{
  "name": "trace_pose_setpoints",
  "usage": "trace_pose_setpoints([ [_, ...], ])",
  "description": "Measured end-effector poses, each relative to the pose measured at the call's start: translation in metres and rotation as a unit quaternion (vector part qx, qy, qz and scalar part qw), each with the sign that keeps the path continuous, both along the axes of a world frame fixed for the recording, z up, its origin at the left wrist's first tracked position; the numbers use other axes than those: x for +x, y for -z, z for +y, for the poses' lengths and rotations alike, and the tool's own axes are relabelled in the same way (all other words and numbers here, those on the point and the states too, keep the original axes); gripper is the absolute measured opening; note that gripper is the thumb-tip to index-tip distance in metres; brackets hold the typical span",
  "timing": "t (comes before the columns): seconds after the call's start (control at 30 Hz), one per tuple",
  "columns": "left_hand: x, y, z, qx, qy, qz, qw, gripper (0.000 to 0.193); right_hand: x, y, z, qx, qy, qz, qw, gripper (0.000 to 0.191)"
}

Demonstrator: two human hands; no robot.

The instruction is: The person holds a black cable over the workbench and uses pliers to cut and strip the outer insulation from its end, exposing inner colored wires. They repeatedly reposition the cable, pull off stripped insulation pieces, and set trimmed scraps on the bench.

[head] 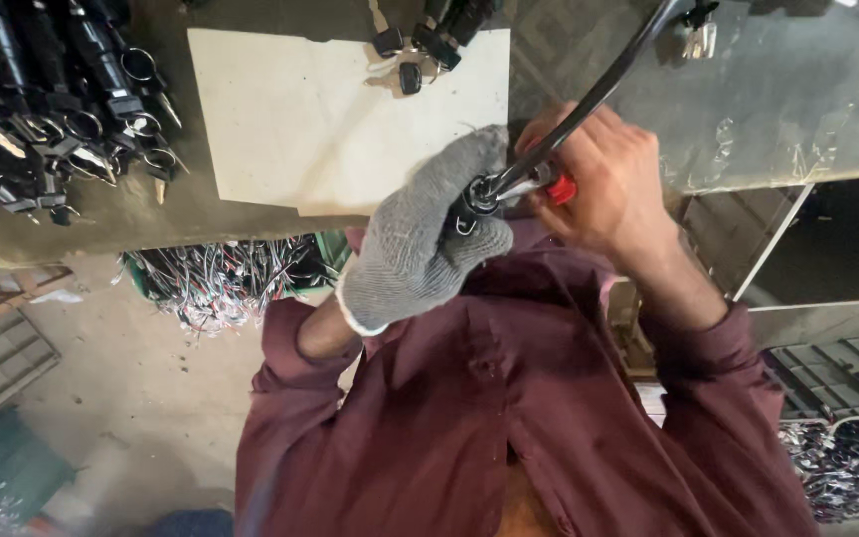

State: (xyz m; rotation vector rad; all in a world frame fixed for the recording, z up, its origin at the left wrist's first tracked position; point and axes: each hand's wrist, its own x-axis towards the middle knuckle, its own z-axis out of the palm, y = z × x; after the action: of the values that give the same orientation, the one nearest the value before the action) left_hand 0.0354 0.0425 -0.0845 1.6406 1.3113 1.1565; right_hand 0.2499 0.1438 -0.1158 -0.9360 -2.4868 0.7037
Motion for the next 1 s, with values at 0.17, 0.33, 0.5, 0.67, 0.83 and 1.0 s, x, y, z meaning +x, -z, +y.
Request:
trace_pose_setpoints([
  [0.17, 0.016, 0.011, -0.007, 0.001, -0.045, 0.068, 0.997, 0.073, -0.001, 0.000, -0.014, -0.055, 0.018, -0.011, 0.998, 0.041],
  [0.33, 0.019, 0.015, -0.013, -0.029, -0.037, 0.048, 0.998, 0.073, 0.001, 0.004, -0.014, -0.034, 0.012, 0.026, 0.999, 0.035],
  [0.5, 0.022, 0.016, -0.015, 0.002, -0.069, 0.139, 0.988, 0.071, 0.007, 0.001, -0.023, -0.022, 0.047, -0.023, 0.998, 0.032],
  [0.67, 0.024, 0.017, -0.013, 0.072, -0.108, 0.308, 0.943, 0.065, 0.008, -0.002, -0.030, -0.036, 0.084, -0.113, 0.989, 0.039],
  [0.83, 0.017, 0.012, -0.001, 0.097, -0.094, 0.334, 0.933, 0.065, -0.001, -0.011, -0.036, -0.040, 0.100, -0.035, 0.994, 0.039],
  [1.0, 0.009, -0.011, 0.002, 0.014, -0.009, 0.133, 0.991, 0.068, -0.012, -0.008, -0.036, -0.061, 0.092, 0.038, 0.993, 0.034],
])
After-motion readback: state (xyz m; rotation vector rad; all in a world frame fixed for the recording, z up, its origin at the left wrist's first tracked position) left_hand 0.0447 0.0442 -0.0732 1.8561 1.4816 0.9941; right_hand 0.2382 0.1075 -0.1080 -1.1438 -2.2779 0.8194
